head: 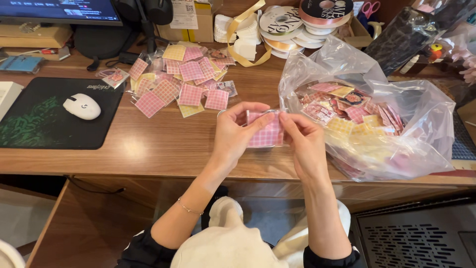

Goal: The person picks small checkered paper packets from a desk and places them into a clear plastic bag. They handle the packets one at a time, occasionally adjusting the bag or the pile of packets on the desk.

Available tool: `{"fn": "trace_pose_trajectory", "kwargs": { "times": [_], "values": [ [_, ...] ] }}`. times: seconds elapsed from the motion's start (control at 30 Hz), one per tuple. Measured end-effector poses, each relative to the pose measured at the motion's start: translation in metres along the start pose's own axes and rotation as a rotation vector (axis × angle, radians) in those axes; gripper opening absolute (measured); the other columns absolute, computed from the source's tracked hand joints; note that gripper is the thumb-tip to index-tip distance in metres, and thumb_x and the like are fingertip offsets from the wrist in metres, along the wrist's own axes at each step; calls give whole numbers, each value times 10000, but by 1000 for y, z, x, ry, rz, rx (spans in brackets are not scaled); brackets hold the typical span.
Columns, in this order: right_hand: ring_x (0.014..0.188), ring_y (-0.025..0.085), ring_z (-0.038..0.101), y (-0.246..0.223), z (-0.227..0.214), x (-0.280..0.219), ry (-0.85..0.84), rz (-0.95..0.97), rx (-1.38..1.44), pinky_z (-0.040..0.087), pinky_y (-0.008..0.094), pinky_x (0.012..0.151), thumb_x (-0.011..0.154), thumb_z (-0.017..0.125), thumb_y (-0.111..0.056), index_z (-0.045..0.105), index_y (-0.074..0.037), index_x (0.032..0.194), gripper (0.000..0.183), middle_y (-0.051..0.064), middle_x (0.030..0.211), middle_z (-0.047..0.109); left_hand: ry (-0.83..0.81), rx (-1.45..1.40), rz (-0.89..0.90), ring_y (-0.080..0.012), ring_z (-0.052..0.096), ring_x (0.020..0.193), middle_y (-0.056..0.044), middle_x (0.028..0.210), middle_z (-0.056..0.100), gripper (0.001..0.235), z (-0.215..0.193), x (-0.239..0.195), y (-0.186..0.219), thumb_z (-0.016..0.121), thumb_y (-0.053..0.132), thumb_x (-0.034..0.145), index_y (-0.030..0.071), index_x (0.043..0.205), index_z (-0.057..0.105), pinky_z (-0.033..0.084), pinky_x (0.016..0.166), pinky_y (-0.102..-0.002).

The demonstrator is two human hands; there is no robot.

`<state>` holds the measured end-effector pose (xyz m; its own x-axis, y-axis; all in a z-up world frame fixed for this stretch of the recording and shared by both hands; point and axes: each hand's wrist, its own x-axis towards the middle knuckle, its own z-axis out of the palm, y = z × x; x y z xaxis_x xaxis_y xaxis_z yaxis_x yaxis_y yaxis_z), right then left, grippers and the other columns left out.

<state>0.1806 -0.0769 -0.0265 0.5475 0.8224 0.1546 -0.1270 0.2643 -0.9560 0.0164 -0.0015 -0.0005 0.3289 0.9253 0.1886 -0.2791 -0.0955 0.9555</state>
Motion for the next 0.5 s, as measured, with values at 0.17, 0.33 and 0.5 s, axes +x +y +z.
{"fn": "trace_pose_trajectory", "kwargs": {
  "times": [0.17,0.33,0.5],
  "values": [
    [865,29,752,-2,9,-8,93,-45,-34,697,215,803,1119,850,-183,907,-70,1163,134,-14,920,827,28,-128,-100,-57,817,949,-53,1075,912,309,-1,-5,1,975,233,971,117,1250,916,702,863,-225],
    [846,2,712,-4,16,-10,151,-92,-88,671,185,797,1115,872,-205,918,-90,1135,126,-32,890,813,35,-182,-119,-80,813,1022,-115,1190,913,289,-4,-2,-8,883,213,1063,67,1311,899,714,891,-270],
    [916,113,625,-14,7,-10,248,-337,-439,595,342,828,1157,858,-195,895,-100,1092,120,32,872,749,-52,-242,-80,-152,866,1041,-123,1190,906,329,-1,-6,-1,741,232,1157,47,1408,843,734,952,-327]
  ]
}}
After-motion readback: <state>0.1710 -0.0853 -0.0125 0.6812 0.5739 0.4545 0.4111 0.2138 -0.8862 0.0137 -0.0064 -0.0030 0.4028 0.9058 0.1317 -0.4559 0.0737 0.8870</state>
